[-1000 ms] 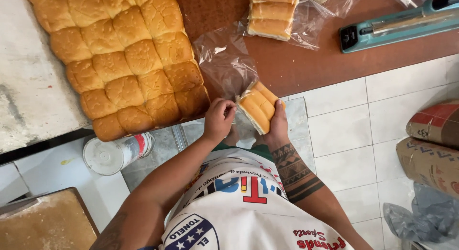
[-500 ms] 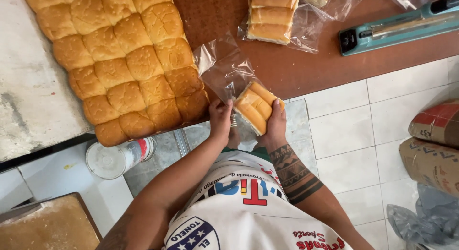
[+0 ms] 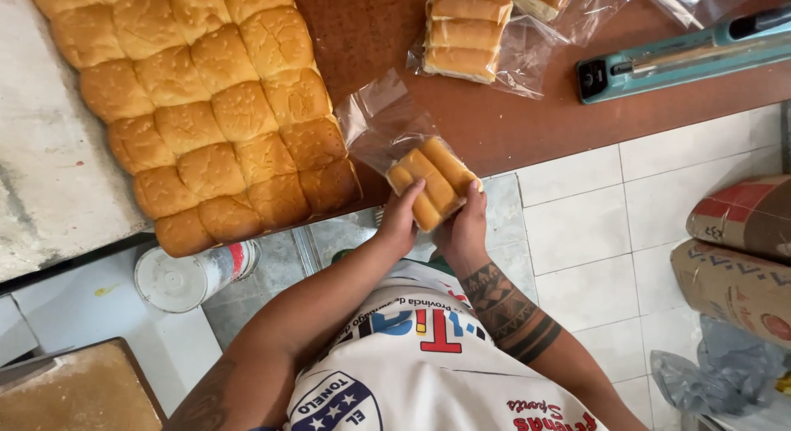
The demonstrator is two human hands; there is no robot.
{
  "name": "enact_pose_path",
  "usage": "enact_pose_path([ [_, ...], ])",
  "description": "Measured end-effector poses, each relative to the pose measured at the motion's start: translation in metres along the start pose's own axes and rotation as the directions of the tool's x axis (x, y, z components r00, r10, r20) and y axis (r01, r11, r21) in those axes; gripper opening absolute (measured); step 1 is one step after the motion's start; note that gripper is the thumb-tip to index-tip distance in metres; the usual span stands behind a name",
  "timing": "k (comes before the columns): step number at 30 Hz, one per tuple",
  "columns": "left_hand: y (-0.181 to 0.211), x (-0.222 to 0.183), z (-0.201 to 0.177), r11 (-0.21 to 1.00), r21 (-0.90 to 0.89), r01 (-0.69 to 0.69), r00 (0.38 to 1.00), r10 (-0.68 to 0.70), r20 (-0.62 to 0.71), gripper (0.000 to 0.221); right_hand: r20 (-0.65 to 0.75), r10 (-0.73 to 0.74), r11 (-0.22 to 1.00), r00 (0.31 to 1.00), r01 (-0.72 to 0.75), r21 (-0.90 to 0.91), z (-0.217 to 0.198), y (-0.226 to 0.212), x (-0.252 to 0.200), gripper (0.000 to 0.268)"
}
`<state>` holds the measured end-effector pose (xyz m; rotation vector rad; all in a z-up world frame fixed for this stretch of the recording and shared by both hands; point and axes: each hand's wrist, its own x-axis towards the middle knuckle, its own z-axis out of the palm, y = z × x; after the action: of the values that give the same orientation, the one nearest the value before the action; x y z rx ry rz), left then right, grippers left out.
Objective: Bagging individual bread rolls into plastic bags at a bakery station and using a heat sealer.
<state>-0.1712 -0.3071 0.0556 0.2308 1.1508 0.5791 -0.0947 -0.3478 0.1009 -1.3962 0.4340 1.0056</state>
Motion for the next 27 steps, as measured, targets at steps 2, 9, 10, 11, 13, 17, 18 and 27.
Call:
enact_pose_path([
  [2,0.001,0.007,-0.013,0.994,-0.076,0.073,0.996,-0.069,0.052,0.079,0.130,0.016,0.972,0.991,0.015,-0.236,-0.016,-0.002,-0.007,0.064],
  [9,0.013,-0.022,-0.059,0.975,-0.028,0.219,0.972,-0.215,0.099,0.065,0.171,0.067,0.899,0.983,0.015,-0.438,-0.031,-0.037,-0.005,0.048],
  [10,0.011,-0.028,-0.062,0.972,0.079,0.223,0.964,-0.232,0.129,0.072,0.228,0.151,0.866,0.962,-0.017,-0.499,-0.008,-0.054,-0.036,0.049],
  [11,0.010,-0.034,-0.066,0.957,0.187,0.222,0.955,-0.253,0.156,0.079,0.276,0.236,0.828,0.932,-0.044,-0.559,0.015,-0.071,-0.066,0.062],
  [13,0.022,-0.059,-0.063,0.939,0.274,0.207,0.952,-0.259,0.166,0.080,0.231,0.271,0.781,0.935,-0.073,-0.620,0.006,-0.067,-0.068,0.065],
  [17,0.062,-0.103,-0.036,0.879,0.445,0.170,0.932,-0.290,0.217,0.078,0.141,0.337,0.638,0.931,-0.116,-0.761,-0.007,-0.071,-0.084,0.074],
  [18,0.060,-0.100,-0.039,0.882,0.440,0.167,0.933,-0.285,0.218,0.078,0.144,0.336,0.635,0.931,-0.111,-0.764,-0.015,-0.068,-0.082,0.074],
  [27,0.109,-0.129,-0.018,0.533,0.832,-0.151,0.911,-0.252,0.327,0.104,0.142,0.329,0.650,0.934,-0.115,-0.751,-0.012,-0.076,-0.082,0.066],
])
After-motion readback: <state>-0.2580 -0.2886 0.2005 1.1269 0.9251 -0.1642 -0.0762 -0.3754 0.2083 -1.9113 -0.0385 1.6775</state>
